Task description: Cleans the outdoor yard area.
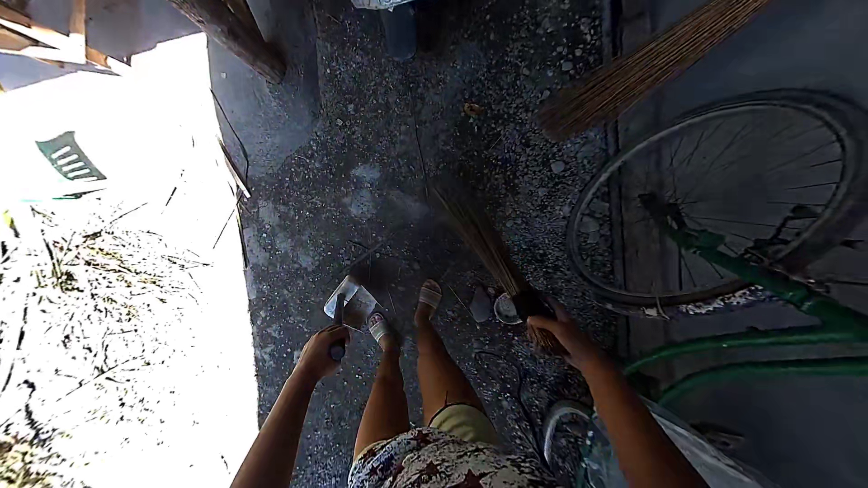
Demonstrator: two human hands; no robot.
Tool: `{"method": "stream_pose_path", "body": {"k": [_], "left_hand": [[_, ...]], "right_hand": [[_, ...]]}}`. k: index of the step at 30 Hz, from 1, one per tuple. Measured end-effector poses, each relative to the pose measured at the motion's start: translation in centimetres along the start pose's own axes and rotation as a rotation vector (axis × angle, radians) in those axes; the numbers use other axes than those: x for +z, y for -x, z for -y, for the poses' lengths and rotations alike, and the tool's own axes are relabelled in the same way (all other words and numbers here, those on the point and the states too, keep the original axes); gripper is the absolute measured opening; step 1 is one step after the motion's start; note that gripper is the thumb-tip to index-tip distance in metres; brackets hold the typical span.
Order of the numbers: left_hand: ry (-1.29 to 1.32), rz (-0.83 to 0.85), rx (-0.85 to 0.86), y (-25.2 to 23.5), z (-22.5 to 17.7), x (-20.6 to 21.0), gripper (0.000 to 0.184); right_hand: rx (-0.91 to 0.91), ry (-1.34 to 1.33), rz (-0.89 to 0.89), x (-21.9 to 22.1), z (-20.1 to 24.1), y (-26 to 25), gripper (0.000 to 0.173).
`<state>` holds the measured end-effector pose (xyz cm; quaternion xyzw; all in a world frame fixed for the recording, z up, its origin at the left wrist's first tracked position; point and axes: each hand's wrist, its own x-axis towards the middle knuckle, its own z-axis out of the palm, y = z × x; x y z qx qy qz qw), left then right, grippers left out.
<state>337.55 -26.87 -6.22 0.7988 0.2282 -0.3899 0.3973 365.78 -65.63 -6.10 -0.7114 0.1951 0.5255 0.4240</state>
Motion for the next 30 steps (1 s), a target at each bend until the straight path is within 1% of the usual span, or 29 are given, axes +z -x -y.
{"method": "stream_pose_path", "body": {"k": [2,4,7,9,11,14,16,17,20,22,23,24,26,28,30], "left_hand": [[0.008,0.013,-0.027,-0.5,-0.1,0.0,0.025],[0.01,0.026,-0.041,-0.9,-0.7,0.1,0.025],[-0.001,0.049,-0.063,-2.0,-1.8,0.0,0.024],[-0.019,0.068,-0.065,-3.0,-2.5,-0.2,0.025],[-0.036,0.098,-0.061,-3.8,-3.4,-0.2,0.026],[-0.07,0.136,-0.048,-4.9,-4.9,-0.5,0.026],[-0.078,0.153,-0.019,-5.4,-5.9,-0.6,0.023],[-0.08,0.154,-0.004,-5.6,-6.3,-0.6,0.022],[-0.073,0.11,0.048,-5.7,-6.8,-0.8,0.023],[-0.055,0.078,0.07,-5.4,-6.9,-0.8,0.022],[-0.041,0.062,0.091,-5.1,-6.8,-0.7,0.021],[-0.032,0.05,0.114,-5.0,-6.7,-0.6,0.019],[-0.018,0.046,0.14,-4.8,-6.6,-0.7,0.019],[-0.017,0.055,0.133,-4.7,-6.5,-0.8,0.019],[-0.022,0.063,0.117,-4.7,-6.4,-0.7,0.022]], "right_hand": [[-0.03,-0.08,-0.158,-0.5,0.1,-1.9,0.068],[-0.047,-0.112,-0.293,-1.5,1.0,-5.1,0.067],[-0.065,-0.124,-0.413,-4.1,3.2,-10.5,0.071],[-0.094,-0.114,-0.493,-5.4,5.1,-13.8,0.066],[-0.122,-0.123,-0.536,-5.3,7.2,-16.2,0.064],[-0.111,-0.191,-0.523,-2.6,10.0,-18.8,0.071],[-0.121,-0.146,-0.485,-0.7,11.1,-20.6,0.074],[-0.133,-0.071,-0.459,0.1,11.4,-21.4,0.076],[-0.109,0.36,-0.282,2.2,12.4,-23.0,0.081],[-0.072,0.691,-0.146,3.6,12.7,-22.5,0.084],[-0.068,0.803,-0.093,4.0,12.1,-22.0,0.088],[-0.081,0.863,-0.044,3.6,11.3,-21.5,0.091],[-0.135,0.875,0.075,0.8,10.0,-19.5,0.093],[-0.178,0.839,0.187,-2.9,9.1,-16.4,0.09],[-0.195,0.815,0.251,-5.5,8.7,-12.7,0.087]]}}
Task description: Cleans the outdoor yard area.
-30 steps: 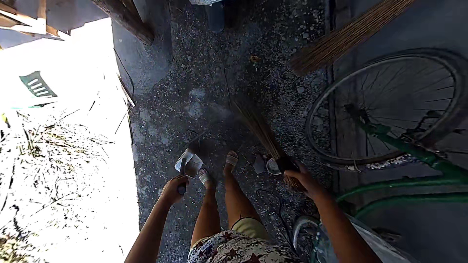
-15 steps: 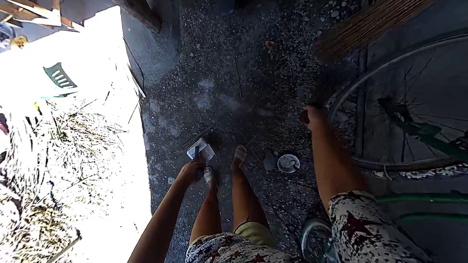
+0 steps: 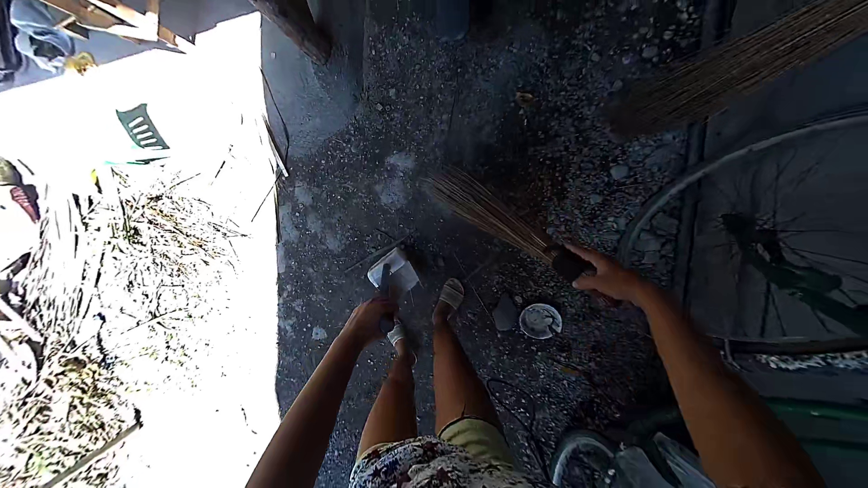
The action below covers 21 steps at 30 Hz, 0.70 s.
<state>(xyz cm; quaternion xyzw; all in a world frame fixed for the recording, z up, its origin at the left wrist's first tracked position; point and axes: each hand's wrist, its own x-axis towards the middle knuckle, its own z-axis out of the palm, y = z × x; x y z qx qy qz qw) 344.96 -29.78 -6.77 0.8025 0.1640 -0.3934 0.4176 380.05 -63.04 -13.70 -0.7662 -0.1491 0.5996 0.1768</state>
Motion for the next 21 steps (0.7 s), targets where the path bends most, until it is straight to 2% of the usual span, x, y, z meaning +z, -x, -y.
{"method": "stream_pose_path", "body": {"k": [3,5,10,13,15,18,21], "left_hand": [[-0.007,0.027,-0.038,0.0,0.2,0.4,0.023],[-0.014,0.047,-0.058,0.2,0.3,0.4,0.024],[0.001,0.052,-0.106,1.4,1.0,1.4,0.025],[0.018,0.041,-0.133,2.3,1.4,2.4,0.025],[0.037,0.031,-0.138,3.1,1.6,3.1,0.024],[0.07,-0.002,-0.126,4.6,2.4,4.3,0.023],[0.09,0.0,-0.111,5.8,3.0,6.1,0.023]], "right_hand": [[0.023,-0.028,-0.049,0.4,0.9,3.8,0.084],[0.056,-0.099,-0.127,1.3,2.1,3.5,0.082],[0.117,-0.3,-0.292,4.7,8.8,-4.2,0.084],[0.119,-0.296,-0.313,7.3,13.1,-9.6,0.09],[0.118,-0.182,-0.213,9.4,15.7,-12.0,0.092],[0.075,0.041,0.093,14.2,20.2,-13.0,0.088],[-0.134,0.21,0.444,20.0,23.0,-11.9,0.078]]}}
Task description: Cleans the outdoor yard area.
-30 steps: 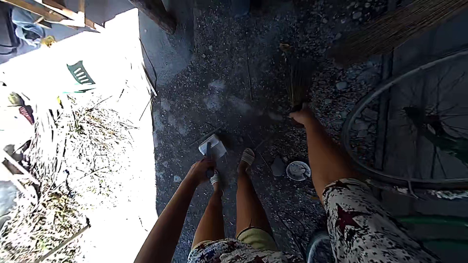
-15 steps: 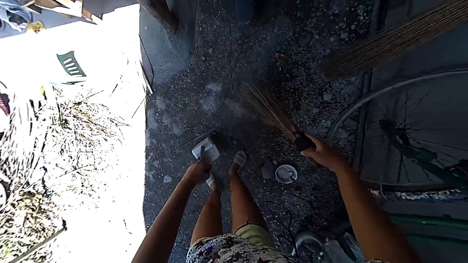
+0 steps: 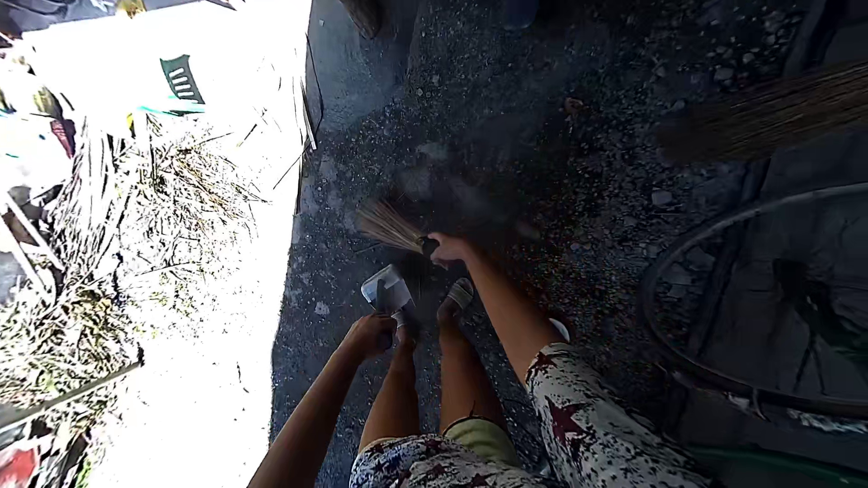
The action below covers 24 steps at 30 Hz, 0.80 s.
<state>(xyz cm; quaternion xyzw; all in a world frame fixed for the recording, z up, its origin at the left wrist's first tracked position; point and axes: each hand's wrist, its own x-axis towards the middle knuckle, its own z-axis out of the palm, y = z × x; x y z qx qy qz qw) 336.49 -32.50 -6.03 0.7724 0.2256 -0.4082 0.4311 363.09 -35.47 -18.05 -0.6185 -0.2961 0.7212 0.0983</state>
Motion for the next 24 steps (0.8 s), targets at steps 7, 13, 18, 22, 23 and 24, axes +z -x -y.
{"method": "stream_pose_path", "body": {"k": [7,13,18,22,23,24], "left_hand": [[0.004,0.079,-0.023,2.5,1.8,1.0,0.026],[0.048,0.055,-0.02,5.2,4.9,3.0,0.027],[0.065,0.025,0.013,8.0,8.7,5.4,0.021],[0.078,-0.024,0.075,10.7,13.3,7.7,0.022],[0.08,-0.029,0.08,11.3,14.5,8.3,0.023],[0.082,-0.029,0.08,11.9,15.7,8.8,0.023]], "right_hand": [[-0.273,-0.084,0.155,9.5,0.5,5.0,0.081],[0.068,-0.764,-0.331,13.9,-7.8,14.1,0.073],[0.321,-1.234,-0.805,18.2,-12.5,16.7,0.057],[0.43,-1.113,-1.021,21.8,-14.7,15.5,0.044],[0.454,-1.1,-1.018,22.7,-14.7,15.0,0.051],[0.479,-1.082,-0.988,23.7,-14.5,14.2,0.061]]}}
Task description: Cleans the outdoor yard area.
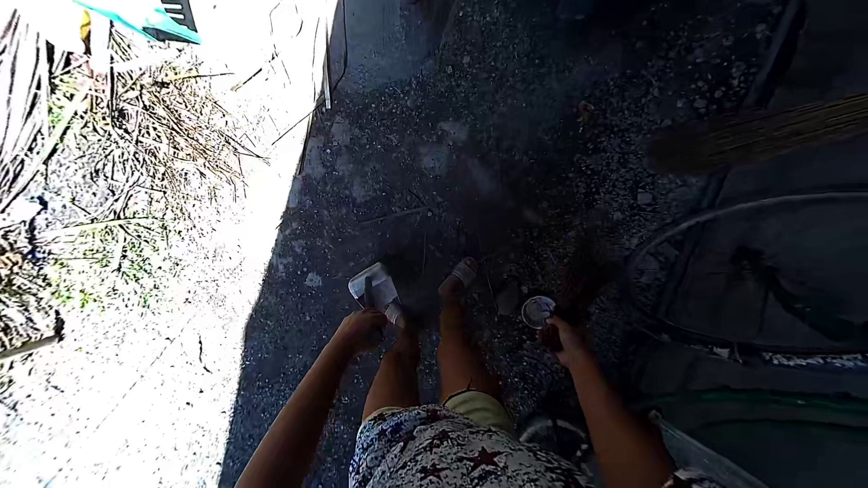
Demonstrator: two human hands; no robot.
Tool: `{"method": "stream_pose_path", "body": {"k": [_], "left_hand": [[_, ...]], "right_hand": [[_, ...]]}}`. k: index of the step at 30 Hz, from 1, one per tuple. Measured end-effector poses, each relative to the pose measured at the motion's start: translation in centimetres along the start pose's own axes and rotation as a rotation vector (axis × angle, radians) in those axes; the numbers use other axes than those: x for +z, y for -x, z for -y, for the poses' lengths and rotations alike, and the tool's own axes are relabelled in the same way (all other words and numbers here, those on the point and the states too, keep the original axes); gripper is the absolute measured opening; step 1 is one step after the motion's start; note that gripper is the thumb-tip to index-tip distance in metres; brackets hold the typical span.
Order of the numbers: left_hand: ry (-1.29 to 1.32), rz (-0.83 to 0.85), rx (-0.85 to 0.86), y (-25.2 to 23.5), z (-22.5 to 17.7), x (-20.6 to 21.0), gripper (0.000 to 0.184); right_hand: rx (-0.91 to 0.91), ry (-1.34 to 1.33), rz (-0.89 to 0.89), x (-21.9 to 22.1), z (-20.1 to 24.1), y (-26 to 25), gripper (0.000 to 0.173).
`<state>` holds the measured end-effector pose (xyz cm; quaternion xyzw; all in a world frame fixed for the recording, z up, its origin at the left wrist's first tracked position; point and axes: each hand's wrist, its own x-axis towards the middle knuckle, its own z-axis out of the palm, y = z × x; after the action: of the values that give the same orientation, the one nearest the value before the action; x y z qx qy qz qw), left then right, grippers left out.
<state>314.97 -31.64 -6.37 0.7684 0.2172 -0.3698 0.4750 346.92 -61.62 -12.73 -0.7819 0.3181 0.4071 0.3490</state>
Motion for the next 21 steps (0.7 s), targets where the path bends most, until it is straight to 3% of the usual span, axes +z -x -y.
{"method": "stream_pose_path", "body": {"k": [3,9,13,15,18,21], "left_hand": [[0.002,0.0,0.006,1.9,3.7,1.7,0.023],[-0.003,0.046,-0.036,6.4,10.1,5.9,0.023],[0.014,0.041,-0.09,10.0,12.3,7.6,0.021],[0.032,0.021,-0.12,11.6,13.4,8.6,0.021],[0.034,0.019,-0.171,13.2,14.9,9.7,0.024],[0.031,0.042,-0.222,14.4,16.4,10.4,0.03]], "right_hand": [[0.057,0.122,0.084,4.5,-3.1,0.6,0.083],[0.155,0.167,0.337,20.6,-8.1,9.7,0.088],[0.131,0.217,0.638,28.7,-10.9,16.4,0.087],[0.093,0.299,0.793,29.6,-11.2,18.6,0.082],[0.037,0.317,1.016,27.6,-11.1,20.2,0.082],[-0.07,0.324,1.052,23.2,-11.1,22.1,0.089]]}}
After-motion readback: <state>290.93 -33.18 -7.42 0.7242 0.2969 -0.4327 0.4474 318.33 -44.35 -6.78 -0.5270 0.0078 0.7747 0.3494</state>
